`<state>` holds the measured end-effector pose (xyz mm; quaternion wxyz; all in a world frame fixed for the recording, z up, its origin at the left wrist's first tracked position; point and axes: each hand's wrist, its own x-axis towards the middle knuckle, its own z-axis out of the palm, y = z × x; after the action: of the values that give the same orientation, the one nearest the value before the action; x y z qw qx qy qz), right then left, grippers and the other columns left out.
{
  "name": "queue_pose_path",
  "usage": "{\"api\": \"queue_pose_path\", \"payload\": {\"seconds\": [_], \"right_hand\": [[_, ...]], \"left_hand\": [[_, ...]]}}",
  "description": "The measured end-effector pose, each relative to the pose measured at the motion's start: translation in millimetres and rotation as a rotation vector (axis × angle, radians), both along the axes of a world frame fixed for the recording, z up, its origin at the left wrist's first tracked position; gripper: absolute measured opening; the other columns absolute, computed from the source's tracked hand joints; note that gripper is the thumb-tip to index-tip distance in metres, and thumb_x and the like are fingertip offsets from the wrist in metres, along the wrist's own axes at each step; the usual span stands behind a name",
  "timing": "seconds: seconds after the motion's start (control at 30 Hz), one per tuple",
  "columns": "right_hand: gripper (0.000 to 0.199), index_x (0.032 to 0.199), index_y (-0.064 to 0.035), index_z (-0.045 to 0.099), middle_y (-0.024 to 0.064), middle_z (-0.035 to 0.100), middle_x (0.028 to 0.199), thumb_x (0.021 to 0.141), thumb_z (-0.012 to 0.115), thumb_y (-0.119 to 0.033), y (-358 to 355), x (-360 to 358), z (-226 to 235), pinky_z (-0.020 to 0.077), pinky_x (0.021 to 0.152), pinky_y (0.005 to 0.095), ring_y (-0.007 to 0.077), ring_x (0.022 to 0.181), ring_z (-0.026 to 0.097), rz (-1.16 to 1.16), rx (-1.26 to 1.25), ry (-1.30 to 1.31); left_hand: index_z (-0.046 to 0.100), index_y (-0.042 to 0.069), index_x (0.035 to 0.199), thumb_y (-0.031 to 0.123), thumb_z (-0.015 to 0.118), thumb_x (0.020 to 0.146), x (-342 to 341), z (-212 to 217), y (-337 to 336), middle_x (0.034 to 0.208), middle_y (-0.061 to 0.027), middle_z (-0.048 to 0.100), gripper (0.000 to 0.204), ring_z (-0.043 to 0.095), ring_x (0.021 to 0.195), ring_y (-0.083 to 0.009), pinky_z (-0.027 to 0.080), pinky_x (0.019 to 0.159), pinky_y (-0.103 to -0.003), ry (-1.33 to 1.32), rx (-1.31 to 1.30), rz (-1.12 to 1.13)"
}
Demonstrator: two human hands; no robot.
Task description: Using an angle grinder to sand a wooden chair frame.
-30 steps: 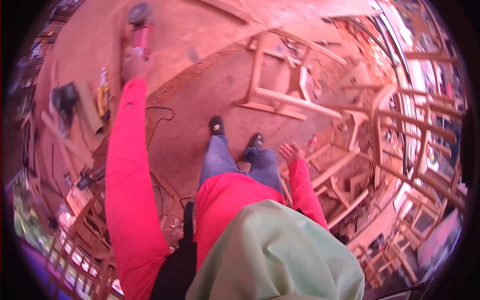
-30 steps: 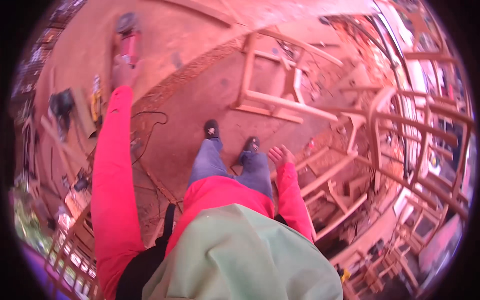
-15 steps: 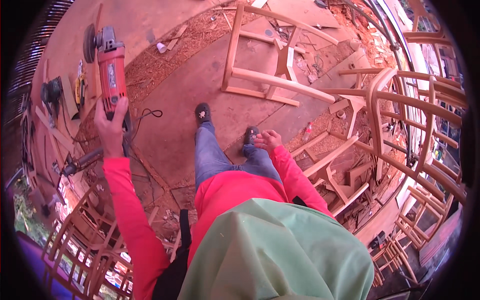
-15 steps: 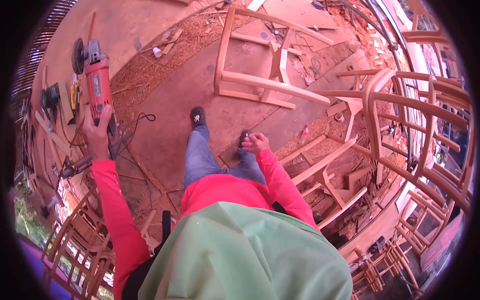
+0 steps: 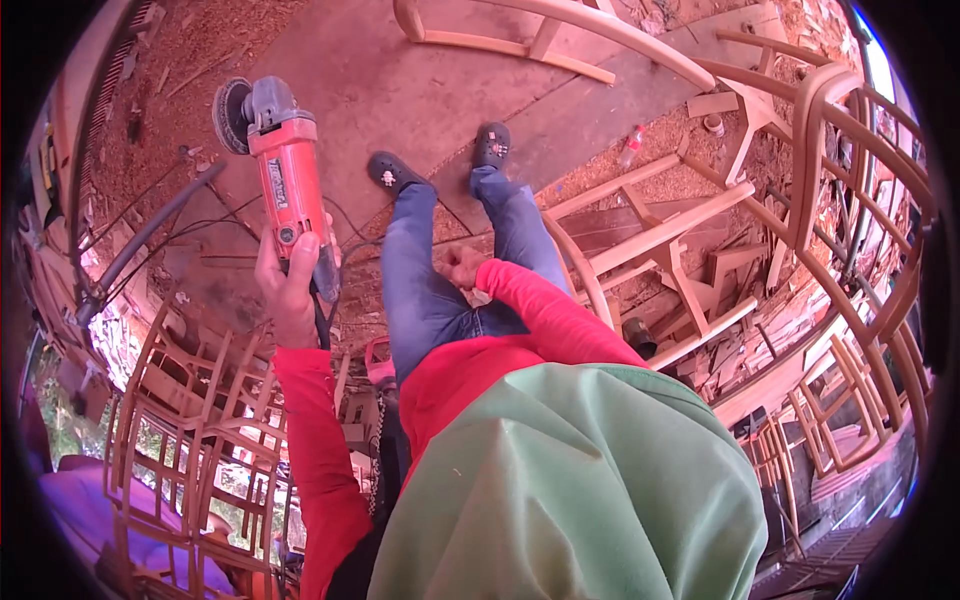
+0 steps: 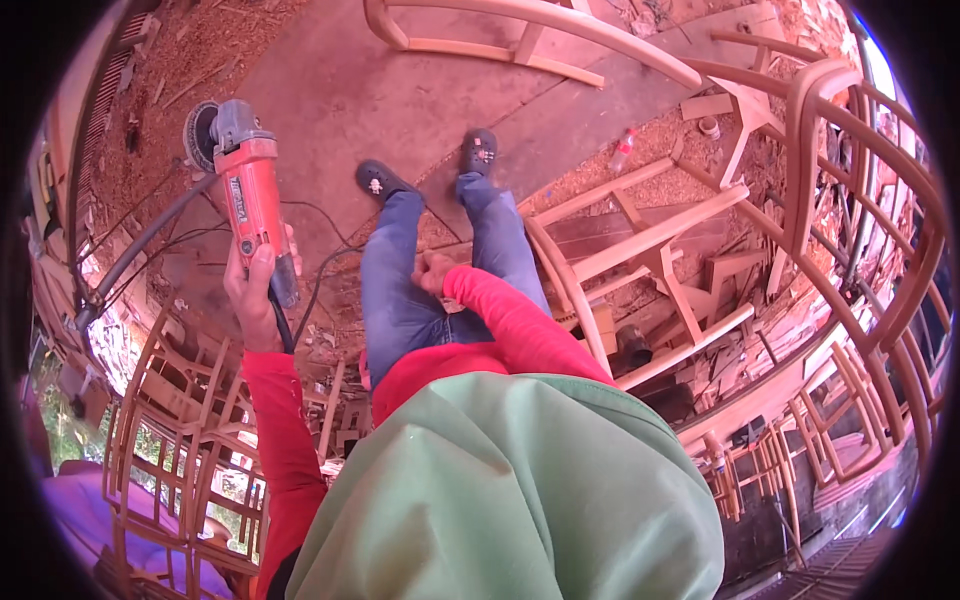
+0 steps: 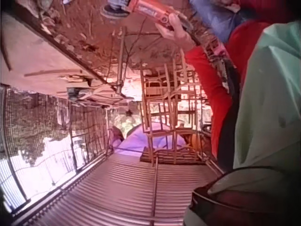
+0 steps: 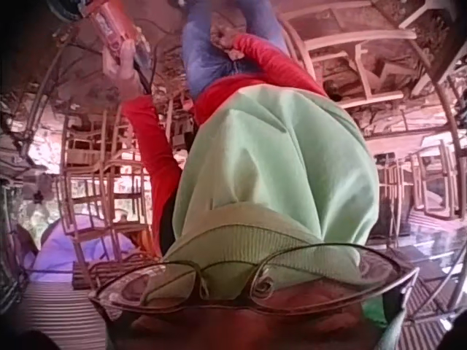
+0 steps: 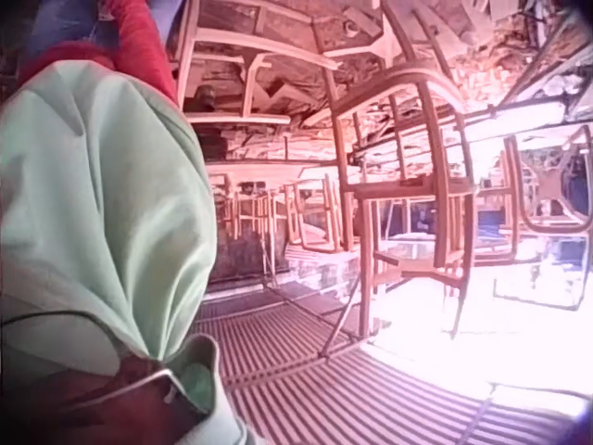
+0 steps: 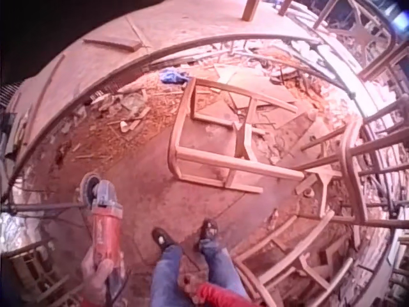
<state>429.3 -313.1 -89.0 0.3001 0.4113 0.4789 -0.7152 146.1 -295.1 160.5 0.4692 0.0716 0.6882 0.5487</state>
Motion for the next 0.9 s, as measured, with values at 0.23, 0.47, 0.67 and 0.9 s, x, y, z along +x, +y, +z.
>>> {"api": "queue_pose_path", "payload": {"seconds": [0.23,0.47,0.67,0.9], "right_hand": [[0.045,0.108,0.0043,0.074,0.0216,0.075,0.105,0.095,0.063,-0.037,-98.9,75.4,26.6,0.0535,0.093,0.0423,0.0308,0.107,0.07,0.293,-0.185,-0.05],[0.039,0.128,-0.0047,0.061,0.0064,0.071,0.113,0.098,0.072,-0.028,-45.4,14.2,69.4,0.0546,0.088,0.0377,0.0182,0.102,0.068,-0.564,-0.406,0.011],[0.079,0.152,0.0006,0.045,0.0174,0.056,0.145,0.097,0.071,-0.05,128.9,-118.0,84.2,0.0455,0.114,0.0491,0.0279,0.136,0.055,-0.996,-0.165,0.795],[0.106,0.153,0.0077,0.037,0.0314,0.05,0.149,0.082,0.075,-0.063,193.1,-154.8,18.1,0.0432,0.115,0.0613,0.0435,0.137,0.054,-1.166,0.058,1.059]], "left_hand": [[0.053,-0.007,0.136,0.022,0.064,0.103,-12.3,-52.9,0.4,0.116,-0.0176,0.066,0.045,0.065,0.089,-0.0178,0.055,0.071,-0.032,-0.096,0.067,-0.041],[0.06,0.0,0.129,0.025,0.072,0.098,-68.9,-59.3,37.0,0.107,-0.0075,0.068,0.042,0.063,0.084,-0.0073,0.052,0.072,-0.026,0.27,0.048,-0.351],[0.054,-0.002,0.135,0.028,0.074,0.098,-36.3,-79.3,83.5,0.11,-0.0078,0.067,0.051,0.065,0.096,-0.0164,0.053,0.086,-0.032,0.201,0.265,-0.489],[0.048,-0.007,0.142,0.034,0.06,0.106,28.6,-199.4,113.8,0.121,-0.0247,0.064,0.056,0.066,0.109,-0.0371,0.052,0.094,-0.044,0.506,0.599,-0.456]]}}
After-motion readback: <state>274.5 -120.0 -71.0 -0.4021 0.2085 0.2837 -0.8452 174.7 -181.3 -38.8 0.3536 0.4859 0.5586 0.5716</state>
